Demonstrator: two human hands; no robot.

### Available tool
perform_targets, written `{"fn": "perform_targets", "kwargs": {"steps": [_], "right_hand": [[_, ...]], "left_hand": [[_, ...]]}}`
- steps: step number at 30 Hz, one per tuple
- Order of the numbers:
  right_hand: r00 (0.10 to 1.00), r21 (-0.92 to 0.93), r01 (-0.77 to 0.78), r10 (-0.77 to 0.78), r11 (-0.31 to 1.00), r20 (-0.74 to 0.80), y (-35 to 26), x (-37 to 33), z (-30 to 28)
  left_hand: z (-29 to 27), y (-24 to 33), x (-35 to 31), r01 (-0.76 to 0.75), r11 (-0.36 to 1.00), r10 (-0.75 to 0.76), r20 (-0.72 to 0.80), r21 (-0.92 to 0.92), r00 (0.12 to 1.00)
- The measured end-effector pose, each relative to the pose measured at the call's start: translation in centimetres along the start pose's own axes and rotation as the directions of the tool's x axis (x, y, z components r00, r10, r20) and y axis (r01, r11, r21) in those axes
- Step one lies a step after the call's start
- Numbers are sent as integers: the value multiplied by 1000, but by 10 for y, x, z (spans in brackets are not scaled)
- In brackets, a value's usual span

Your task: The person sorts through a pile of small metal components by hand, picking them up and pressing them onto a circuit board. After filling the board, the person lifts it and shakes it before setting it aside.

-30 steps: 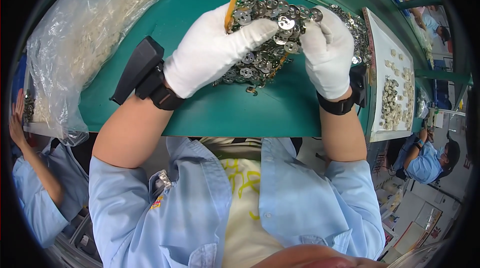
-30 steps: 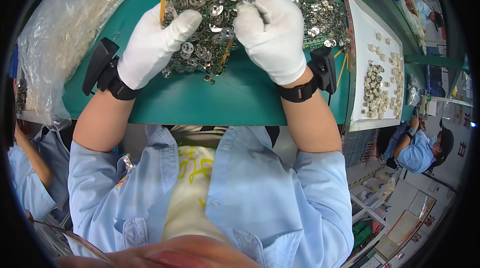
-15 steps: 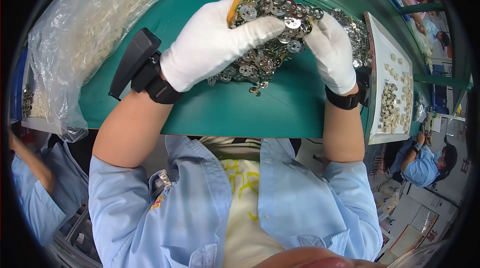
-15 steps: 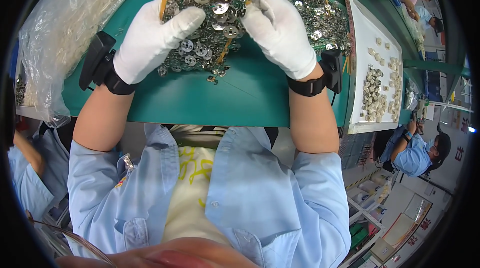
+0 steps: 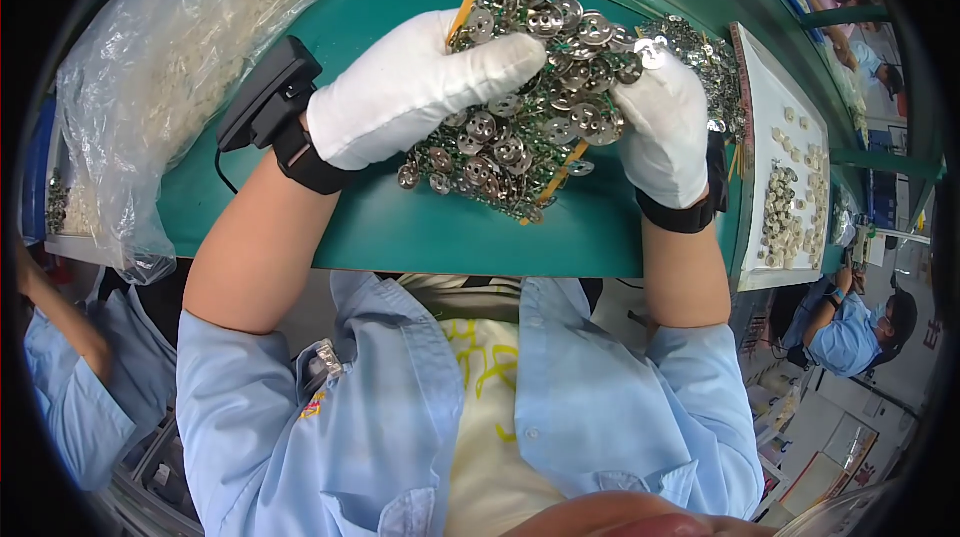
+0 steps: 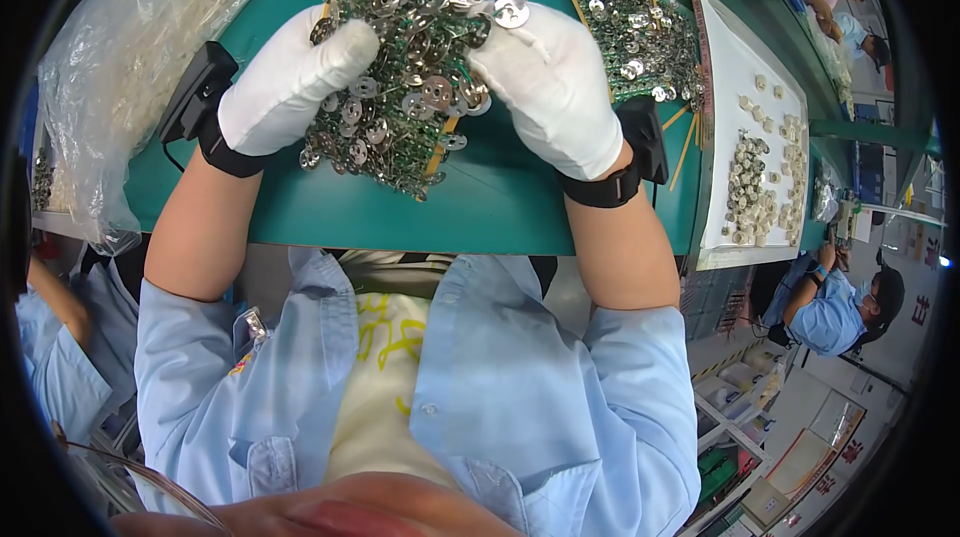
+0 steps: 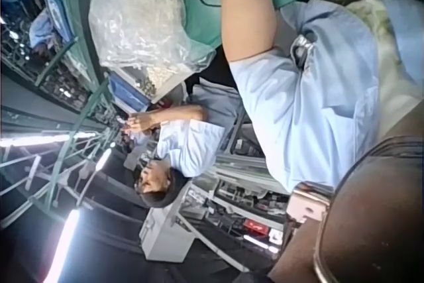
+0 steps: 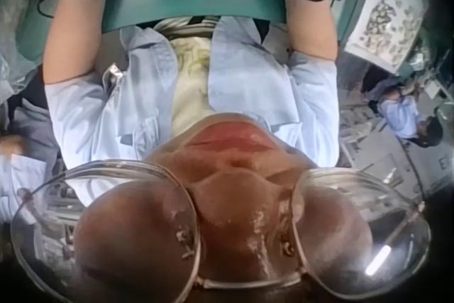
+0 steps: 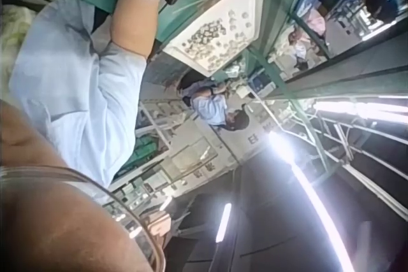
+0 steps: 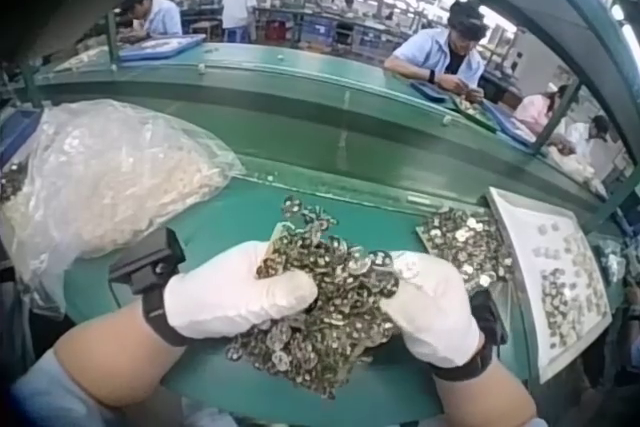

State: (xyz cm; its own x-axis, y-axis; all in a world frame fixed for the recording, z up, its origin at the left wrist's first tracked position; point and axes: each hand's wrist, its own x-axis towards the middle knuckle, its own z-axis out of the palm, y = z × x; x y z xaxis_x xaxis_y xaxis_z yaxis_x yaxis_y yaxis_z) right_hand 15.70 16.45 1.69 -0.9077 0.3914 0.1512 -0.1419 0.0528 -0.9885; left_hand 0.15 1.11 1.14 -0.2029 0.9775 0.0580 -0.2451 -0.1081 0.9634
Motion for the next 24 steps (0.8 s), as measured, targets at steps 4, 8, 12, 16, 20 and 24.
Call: {"fn": "perform_targets", "kwargs": {"steps": [4,8,12,16,20,24], "right_hand": [[999,-330,27,-18,944,28,-8,-7,2],[993,-217,114,-120,970,-17,16,-11,2],[936,-300,340,-350,891,22,26,-7,-3],[976,-519,208,-212,829,52,-3,2,6],[997,-390,4,29,921,78,-16,8,10],[985,-151,-59,81,987,150,-12,2,5]], "left_hand": [[2,1,-4,67,998,-67,25,-10,997],[5,-7,-2,22,999,-21,26,-41,999],[14,-4,-1,-26,982,33,38,-189,999],[7,-2,-1,0,999,1,15,-54,1000],[3,2,2,-11,996,4,-74,-91,997],[3,2,2,-10,1000,10,-33,12,999]]}}
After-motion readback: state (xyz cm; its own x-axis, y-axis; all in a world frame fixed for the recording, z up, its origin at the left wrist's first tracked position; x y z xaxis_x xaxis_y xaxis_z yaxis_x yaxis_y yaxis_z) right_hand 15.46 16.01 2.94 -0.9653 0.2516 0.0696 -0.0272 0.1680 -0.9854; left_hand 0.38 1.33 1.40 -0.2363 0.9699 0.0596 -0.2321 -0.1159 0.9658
